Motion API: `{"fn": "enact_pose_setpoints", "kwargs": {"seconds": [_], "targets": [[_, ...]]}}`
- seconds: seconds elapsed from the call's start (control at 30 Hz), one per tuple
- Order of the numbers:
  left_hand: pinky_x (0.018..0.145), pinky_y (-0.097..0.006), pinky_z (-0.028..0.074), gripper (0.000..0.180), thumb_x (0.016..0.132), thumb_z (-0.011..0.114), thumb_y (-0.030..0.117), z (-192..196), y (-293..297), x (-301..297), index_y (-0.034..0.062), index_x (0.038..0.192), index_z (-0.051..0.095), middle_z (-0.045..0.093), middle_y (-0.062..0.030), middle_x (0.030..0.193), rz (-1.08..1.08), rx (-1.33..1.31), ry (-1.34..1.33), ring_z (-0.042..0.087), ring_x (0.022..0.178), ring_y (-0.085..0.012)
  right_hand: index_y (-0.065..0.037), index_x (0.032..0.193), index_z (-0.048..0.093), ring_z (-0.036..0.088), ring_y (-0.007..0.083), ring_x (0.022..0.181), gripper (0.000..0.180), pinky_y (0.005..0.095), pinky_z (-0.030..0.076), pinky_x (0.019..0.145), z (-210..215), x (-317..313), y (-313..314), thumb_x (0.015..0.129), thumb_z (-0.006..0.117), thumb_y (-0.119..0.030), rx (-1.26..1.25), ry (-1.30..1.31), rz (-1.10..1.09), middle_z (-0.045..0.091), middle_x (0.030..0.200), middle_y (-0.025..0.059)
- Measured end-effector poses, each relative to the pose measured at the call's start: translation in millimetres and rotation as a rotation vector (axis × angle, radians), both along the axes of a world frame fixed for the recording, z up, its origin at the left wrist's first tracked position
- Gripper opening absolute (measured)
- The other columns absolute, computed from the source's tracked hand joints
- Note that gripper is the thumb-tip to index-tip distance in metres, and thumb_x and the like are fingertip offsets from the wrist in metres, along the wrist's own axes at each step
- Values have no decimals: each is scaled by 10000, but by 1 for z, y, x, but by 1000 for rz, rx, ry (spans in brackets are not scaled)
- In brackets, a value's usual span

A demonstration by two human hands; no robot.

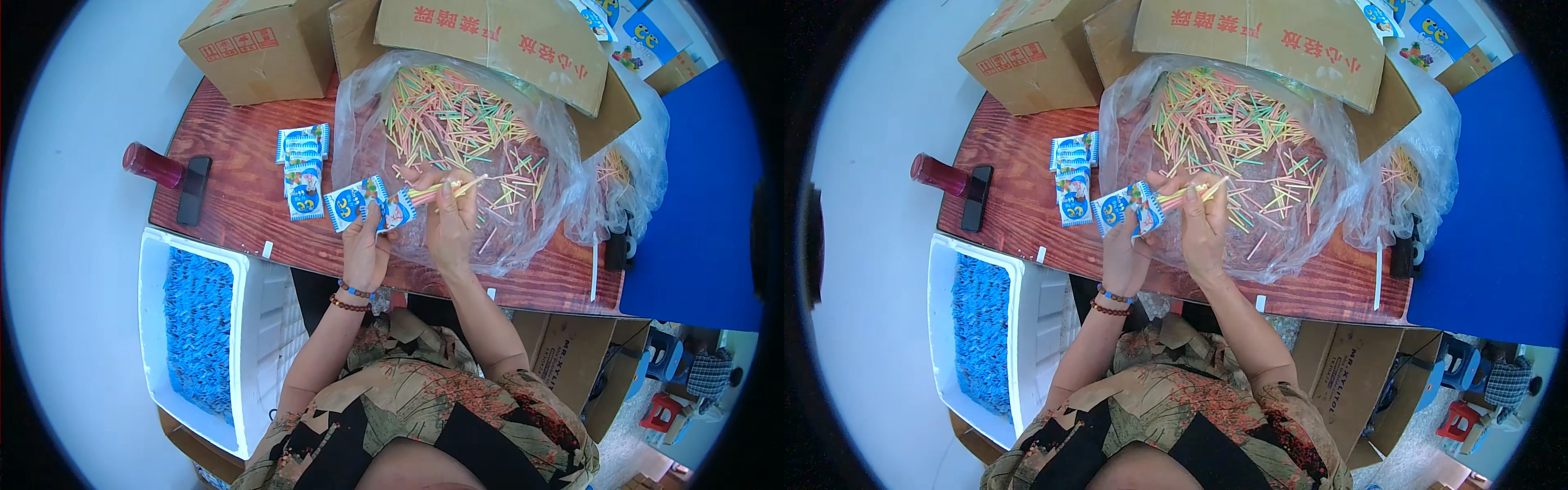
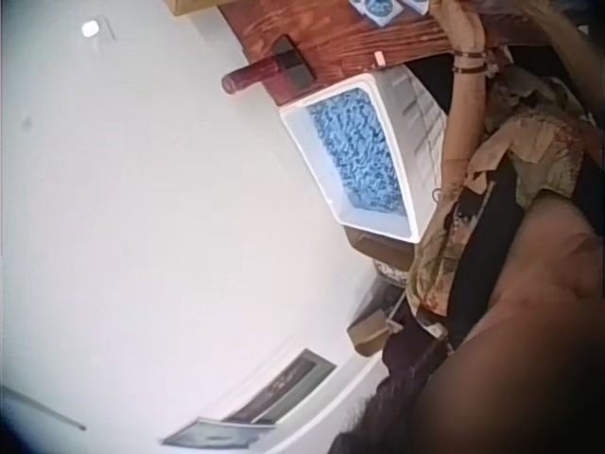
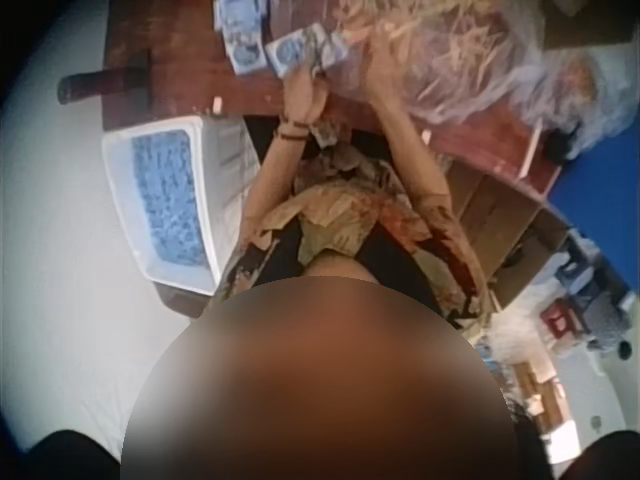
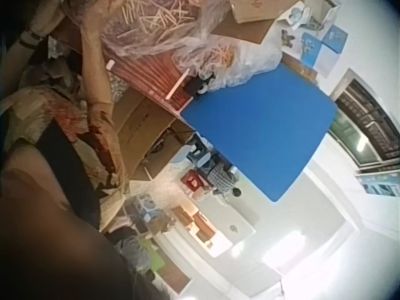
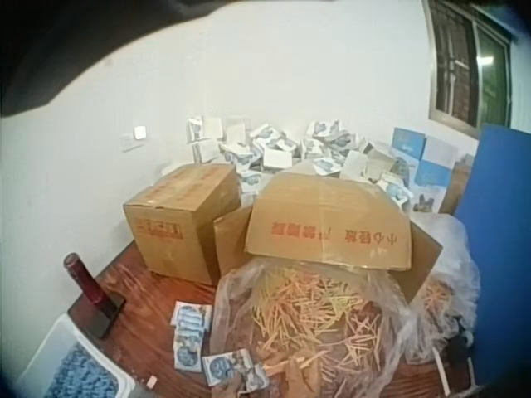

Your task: Packing small wooden sticks into blue plastic packets.

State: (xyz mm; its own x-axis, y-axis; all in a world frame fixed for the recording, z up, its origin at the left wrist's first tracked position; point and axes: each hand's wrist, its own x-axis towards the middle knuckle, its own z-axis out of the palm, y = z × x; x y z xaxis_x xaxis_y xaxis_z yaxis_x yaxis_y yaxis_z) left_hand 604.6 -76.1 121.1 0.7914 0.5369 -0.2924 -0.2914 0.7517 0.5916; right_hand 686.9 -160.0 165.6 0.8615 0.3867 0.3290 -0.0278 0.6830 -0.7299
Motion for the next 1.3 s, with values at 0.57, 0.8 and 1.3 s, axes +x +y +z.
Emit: {"fn": "enact_pose_setpoints", "kwargs": {"seconds": [0.57,0.8,1.3], "targets": [[677,-234,482,269,966,526,296,-19,-1,12,84,1125,573,636,-16,1017,-59,-215,-182,578,820,-95,4,1231,509,411,253,1293,352,393,332,1053,-3,9,0,1006,396,-243,-61,-25,173,414,1408,217],[771,-298,501,311,950,552,285,-34,10,2,66,1171,550,630,-30,1071,-33,-429,-367,591,879,-138,-8,1187,550,530,115,820,315,306,463,805,-6,13,-15,1000,443,-237,-194,6,72,574,905,51],[961,-350,457,258,969,519,203,-18,19,-1,53,1174,560,623,-50,1162,31,-187,-401,582,1072,-160,-24,1089,627,387,16,624,206,220,338,519,9,-16,10,938,584,-157,-825,-520,-118,512,688,-55]]}}
